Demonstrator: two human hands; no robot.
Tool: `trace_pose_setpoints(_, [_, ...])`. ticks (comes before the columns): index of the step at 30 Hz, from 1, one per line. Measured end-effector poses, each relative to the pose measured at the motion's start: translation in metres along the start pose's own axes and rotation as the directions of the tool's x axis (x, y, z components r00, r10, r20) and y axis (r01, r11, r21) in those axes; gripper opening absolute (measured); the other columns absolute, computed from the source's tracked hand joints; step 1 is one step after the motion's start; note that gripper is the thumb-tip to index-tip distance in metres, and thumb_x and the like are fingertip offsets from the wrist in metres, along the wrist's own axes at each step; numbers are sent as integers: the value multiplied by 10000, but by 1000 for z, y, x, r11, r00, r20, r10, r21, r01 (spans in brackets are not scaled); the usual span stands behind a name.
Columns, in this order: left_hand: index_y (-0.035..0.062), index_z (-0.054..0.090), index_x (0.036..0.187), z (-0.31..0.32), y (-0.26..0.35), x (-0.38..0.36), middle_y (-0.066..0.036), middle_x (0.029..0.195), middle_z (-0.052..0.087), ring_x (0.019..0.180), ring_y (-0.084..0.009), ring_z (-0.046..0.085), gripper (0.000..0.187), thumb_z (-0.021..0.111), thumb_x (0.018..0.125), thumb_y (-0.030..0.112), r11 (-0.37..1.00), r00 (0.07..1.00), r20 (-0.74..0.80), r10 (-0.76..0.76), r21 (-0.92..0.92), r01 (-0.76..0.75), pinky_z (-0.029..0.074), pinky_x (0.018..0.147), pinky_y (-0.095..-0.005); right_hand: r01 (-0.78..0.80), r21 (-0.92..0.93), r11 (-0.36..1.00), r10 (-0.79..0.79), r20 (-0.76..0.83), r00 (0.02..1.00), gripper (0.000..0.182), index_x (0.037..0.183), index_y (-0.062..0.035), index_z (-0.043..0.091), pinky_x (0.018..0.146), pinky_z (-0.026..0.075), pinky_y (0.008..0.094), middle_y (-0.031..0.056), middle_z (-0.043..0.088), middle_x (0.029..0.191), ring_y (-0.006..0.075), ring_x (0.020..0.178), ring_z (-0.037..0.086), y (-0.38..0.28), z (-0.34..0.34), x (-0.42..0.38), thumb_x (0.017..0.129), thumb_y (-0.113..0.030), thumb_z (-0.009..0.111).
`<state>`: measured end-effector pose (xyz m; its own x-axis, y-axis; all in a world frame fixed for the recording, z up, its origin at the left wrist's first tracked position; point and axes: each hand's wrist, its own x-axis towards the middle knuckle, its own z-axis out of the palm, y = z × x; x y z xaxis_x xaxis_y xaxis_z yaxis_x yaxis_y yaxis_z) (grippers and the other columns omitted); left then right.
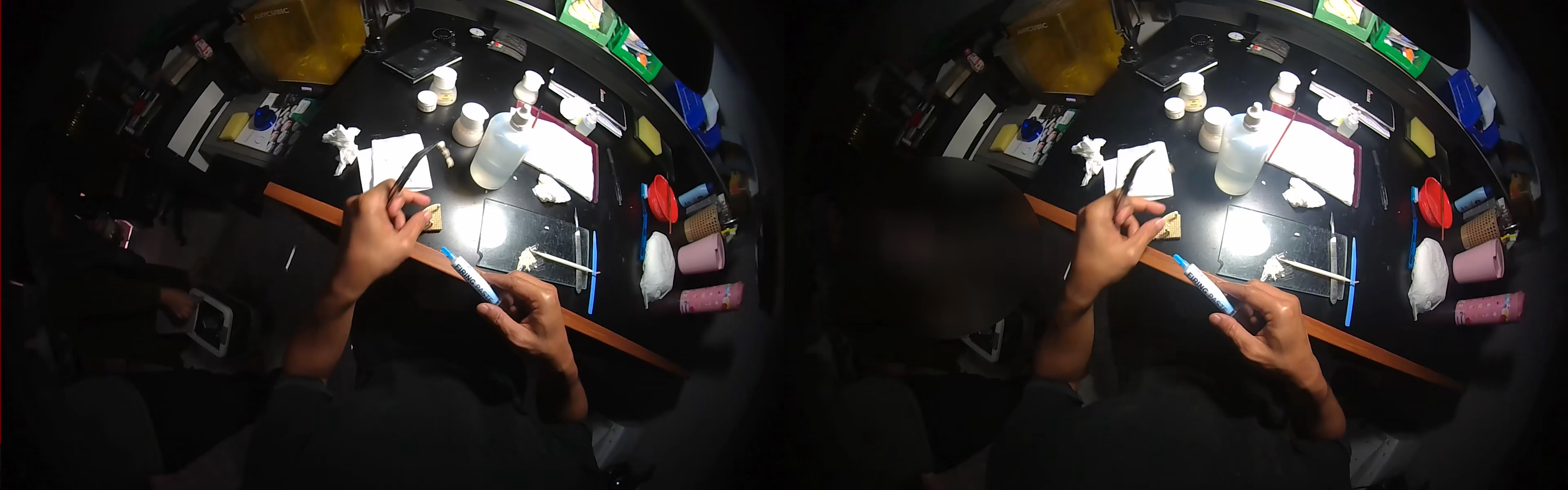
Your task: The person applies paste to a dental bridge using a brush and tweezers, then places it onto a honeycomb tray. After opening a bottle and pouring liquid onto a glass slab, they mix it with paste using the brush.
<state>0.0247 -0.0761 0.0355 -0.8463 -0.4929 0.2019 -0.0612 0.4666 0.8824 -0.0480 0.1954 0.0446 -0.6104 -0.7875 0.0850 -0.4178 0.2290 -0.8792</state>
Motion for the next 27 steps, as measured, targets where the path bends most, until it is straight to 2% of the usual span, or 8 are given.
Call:
trace_pose_setpoints(1, [9,611,816,1,-1,9,-58,852,772,553,-18,525,282,890,847,43,998,1000,2,9,70,-10,420,522,-237,2,-4,1000,-2,-1,1000,483,1334,-53,766,573,386,297,24,560,727,105,628,471,0,2,1,870,-109,888])
trace_pose_setpoints(3, [29,602,815,3,4,21,-67,831,792,532,-33,531,324,922,809,82,999,998,54,-11,40,8,428,506,-252,9,-3,1000,-10,-7,1000,492,1340,-59,765,574,387,297,24,561,727,105,629,471,-1,3,2,867,-110,889])
trace_pose_setpoints(6, [74,510,765,10,-3,32,-89,830,809,522,-37,540,420,928,796,96,994,996,79,41,100,-49,437,496,-256,0,18,1000,0,-31,1000,496,1343,-58,764,574,385,293,20,560,730,100,631,468,-1,2,-5,865,-107,889])
trace_pose_setpoints(10, [136,377,739,15,-6,36,-124,794,803,537,-39,573,556,928,797,92,997,997,80,7,80,-13,465,509,-246,-21,42,999,23,-54,998,487,1336,-50,766,576,380,284,12,564,738,92,639,465,-1,-3,-11,867,-104,885])
trace_pose_setpoints(19, [144,373,722,13,-4,28,-149,827,811,607,-40,649,549,902,839,59,996,994,62,-89,-10,90,495,518,-239,-26,60,998,29,-52,998,473,1324,-39,766,583,373,275,9,576,758,88,659,457,4,-6,-15,872,-112,885])
trace_pose_setpoints(22, [139,369,723,12,-1,27,-152,846,814,606,-39,652,539,882,870,58,984,981,92,-169,-45,174,497,519,-231,-26,74,997,31,-63,998,457,1307,-33,771,583,371,278,7,566,753,91,657,451,5,-5,-15,873,-115,886])
trace_pose_setpoints(25, [110,412,713,13,-8,27,-134,852,813,578,-17,592,487,861,896,69,986,985,78,-154,-46,158,448,497,-221,-26,64,998,30,-58,998,450,1297,-30,773,583,376,278,10,571,752,93,654,456,2,-7,-15,871,-118,888])
trace_pose_setpoints(27, [92,450,708,12,-14,27,-116,847,810,563,-5,522,449,853,904,71,995,996,12,-93,-23,93,407,491,-219,-18,48,999,21,-52,998,459,1305,-33,771,583,380,279,13,575,750,95,651,460,2,-7,-13,870,-118,889])
